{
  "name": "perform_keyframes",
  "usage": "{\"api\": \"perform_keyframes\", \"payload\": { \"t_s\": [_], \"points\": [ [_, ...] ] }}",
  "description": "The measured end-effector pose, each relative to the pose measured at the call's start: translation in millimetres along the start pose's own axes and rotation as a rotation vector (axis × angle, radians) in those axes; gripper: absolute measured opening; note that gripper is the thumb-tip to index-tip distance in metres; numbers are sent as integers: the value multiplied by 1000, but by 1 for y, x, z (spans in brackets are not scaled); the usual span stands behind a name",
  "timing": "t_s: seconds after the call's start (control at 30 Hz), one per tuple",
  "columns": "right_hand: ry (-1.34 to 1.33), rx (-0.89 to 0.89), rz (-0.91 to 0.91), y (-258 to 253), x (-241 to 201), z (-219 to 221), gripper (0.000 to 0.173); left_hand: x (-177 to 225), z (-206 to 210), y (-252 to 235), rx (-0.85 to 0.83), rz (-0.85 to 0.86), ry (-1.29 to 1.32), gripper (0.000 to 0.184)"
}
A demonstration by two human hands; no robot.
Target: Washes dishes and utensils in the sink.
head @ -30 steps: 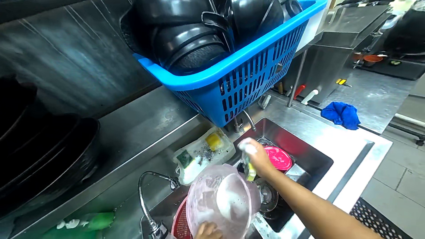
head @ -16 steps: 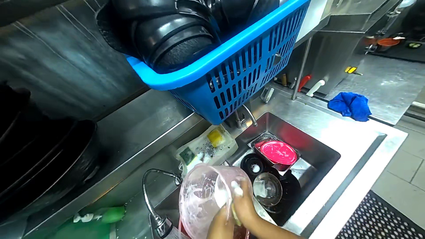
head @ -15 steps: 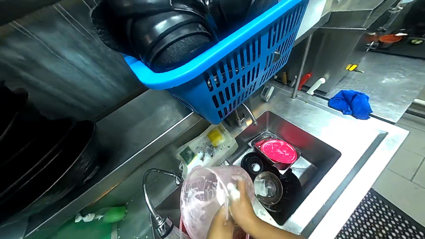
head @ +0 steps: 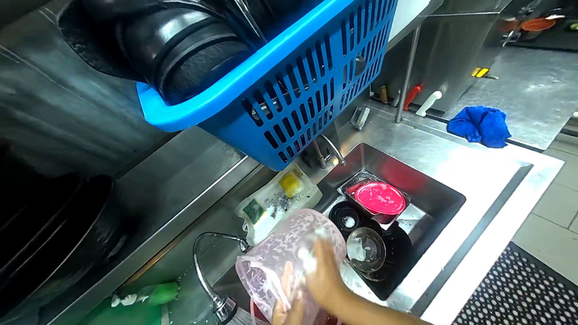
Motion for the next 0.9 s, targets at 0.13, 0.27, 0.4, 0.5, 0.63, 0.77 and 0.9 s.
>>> {"api": "perform_keyframes", "payload": {
  "t_s": [0.13, 0.27, 0.4, 0.5, 0.63, 0.77, 0.9],
  "points": [
    [184, 37, -782, 38, 2, 7, 34, -18, -18, -11, -94, 139, 243, 17],
    [289, 219, -527, -12, 63, -46, 42, -11, -10, -10, -67, 114, 373, 16],
    [-95, 557, 79, -61, 66, -90, 47, 0, 22, 7, -82, -27, 537, 20],
    [-63, 558, -51, -19, 41, -67, 55, -6, 42, 1, -126, -77, 736, 25],
    [130, 448, -330, 43, 41, -41, 49, 12, 68, 15, 42, -205, 755, 34],
    [-449, 535, 141, 29, 89, -67, 43, -14, 62, 16, -118, -180, 811, 34],
    [-1179, 419, 763, 4, 104, -99, 51, -51, 23, 10, -367, -187, 801, 30]
  ]
}}
Point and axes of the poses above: each hand's wrist, its own y-axis away from the middle knuckle, its own z-axis out of the palm, x = y × z, the point moved 2 cm from there along -y, towards the middle knuckle, and after that the axes turned 8 degrees about -z, right-handed, at the moved point
